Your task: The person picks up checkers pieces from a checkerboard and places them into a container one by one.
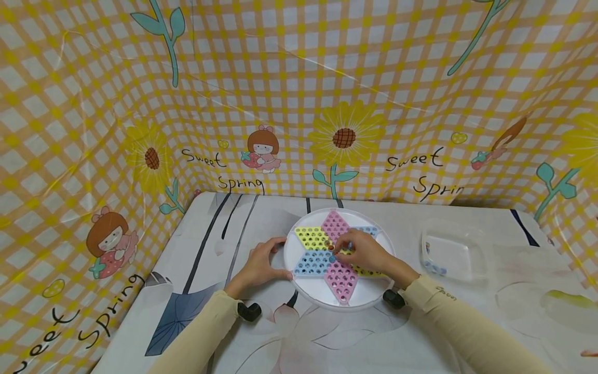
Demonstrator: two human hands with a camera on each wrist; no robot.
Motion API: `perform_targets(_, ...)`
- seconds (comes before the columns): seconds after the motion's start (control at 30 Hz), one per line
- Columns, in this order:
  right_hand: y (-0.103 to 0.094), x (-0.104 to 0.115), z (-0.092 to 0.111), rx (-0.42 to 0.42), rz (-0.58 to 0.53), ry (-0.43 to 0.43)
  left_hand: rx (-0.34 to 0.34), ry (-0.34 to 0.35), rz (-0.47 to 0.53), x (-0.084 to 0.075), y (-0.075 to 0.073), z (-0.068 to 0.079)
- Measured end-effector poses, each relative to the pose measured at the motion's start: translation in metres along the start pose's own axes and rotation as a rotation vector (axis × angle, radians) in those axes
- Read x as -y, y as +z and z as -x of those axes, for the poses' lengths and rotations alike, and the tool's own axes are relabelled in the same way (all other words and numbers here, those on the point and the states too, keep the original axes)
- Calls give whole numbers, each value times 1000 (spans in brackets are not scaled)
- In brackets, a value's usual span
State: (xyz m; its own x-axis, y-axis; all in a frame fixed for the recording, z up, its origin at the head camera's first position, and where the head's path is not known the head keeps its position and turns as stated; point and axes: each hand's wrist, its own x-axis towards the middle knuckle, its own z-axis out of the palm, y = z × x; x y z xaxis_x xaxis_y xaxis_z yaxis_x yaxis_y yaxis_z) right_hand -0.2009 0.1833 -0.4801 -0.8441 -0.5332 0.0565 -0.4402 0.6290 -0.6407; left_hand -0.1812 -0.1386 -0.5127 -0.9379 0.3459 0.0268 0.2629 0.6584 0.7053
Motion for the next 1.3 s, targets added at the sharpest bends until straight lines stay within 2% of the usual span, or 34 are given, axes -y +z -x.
perform_targets(0.3, -5, 2, 1, 27, 19, 32, -3, 2, 13, 0, 0, 1)
perform_targets(0.53, -14, 6, 2, 23, 13, 7, -1, 1, 12, 0, 2, 2)
perform_targets(0.8, -26, 8, 2, -54, 28, -73, -6, -12, 11, -1, 2, 1)
perform_targets(1.3, -55, 8, 0, -158, 10, -159, -5, 0, 10, 1, 2, 0)
